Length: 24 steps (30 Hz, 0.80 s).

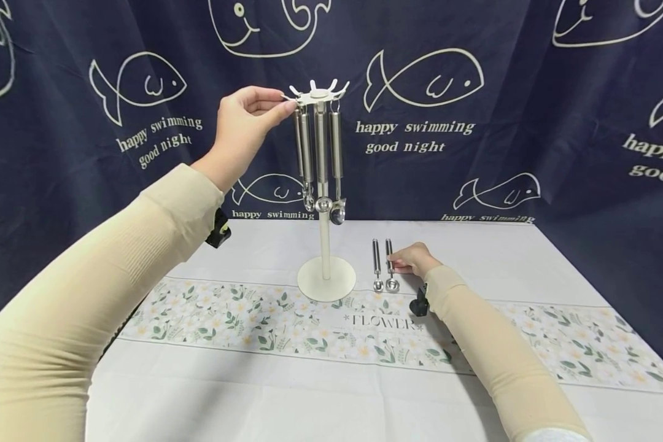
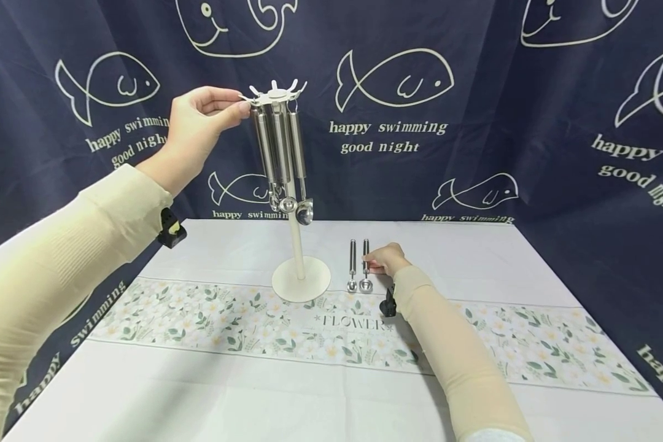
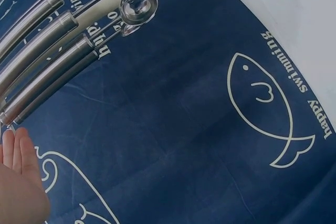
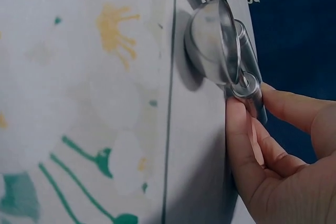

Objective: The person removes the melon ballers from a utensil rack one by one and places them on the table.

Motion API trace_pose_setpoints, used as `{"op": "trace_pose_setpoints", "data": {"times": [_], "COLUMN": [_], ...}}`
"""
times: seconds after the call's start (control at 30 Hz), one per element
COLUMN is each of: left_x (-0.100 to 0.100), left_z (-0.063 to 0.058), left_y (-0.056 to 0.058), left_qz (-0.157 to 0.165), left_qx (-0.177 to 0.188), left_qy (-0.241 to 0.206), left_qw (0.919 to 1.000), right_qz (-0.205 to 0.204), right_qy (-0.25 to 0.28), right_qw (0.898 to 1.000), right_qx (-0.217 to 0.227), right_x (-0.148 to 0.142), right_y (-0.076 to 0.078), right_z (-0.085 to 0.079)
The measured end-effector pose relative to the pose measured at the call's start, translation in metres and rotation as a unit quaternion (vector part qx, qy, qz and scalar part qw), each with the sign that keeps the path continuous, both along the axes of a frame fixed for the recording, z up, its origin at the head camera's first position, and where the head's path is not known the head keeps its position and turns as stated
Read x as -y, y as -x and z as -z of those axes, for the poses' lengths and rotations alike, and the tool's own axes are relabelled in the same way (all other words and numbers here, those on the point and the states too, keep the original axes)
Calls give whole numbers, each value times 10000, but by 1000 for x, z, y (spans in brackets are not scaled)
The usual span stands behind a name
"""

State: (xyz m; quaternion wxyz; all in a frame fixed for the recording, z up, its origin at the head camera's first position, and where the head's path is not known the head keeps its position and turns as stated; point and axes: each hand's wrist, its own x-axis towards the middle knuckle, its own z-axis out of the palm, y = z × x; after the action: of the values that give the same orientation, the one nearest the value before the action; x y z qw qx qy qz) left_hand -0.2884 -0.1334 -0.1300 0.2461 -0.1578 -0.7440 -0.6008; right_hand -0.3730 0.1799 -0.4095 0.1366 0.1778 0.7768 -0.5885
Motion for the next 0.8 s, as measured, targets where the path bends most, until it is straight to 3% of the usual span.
{"op": "trace_pose_setpoints", "data": {"times": [0.3,0.8], "left_x": [-1,-1], "left_z": [0,3], "left_y": [1,0], "left_qz": [79,72], "left_qx": [-4,-41], "left_qy": [-183,-97], "left_qw": [9998,9999], "right_qz": [-147,-165], "right_qy": [5,-172], "right_qw": [9998,9997], "right_qx": [-168,-28], "right_x": [1,-2], "right_y": [-4,3], "right_z": [-3,1]}}
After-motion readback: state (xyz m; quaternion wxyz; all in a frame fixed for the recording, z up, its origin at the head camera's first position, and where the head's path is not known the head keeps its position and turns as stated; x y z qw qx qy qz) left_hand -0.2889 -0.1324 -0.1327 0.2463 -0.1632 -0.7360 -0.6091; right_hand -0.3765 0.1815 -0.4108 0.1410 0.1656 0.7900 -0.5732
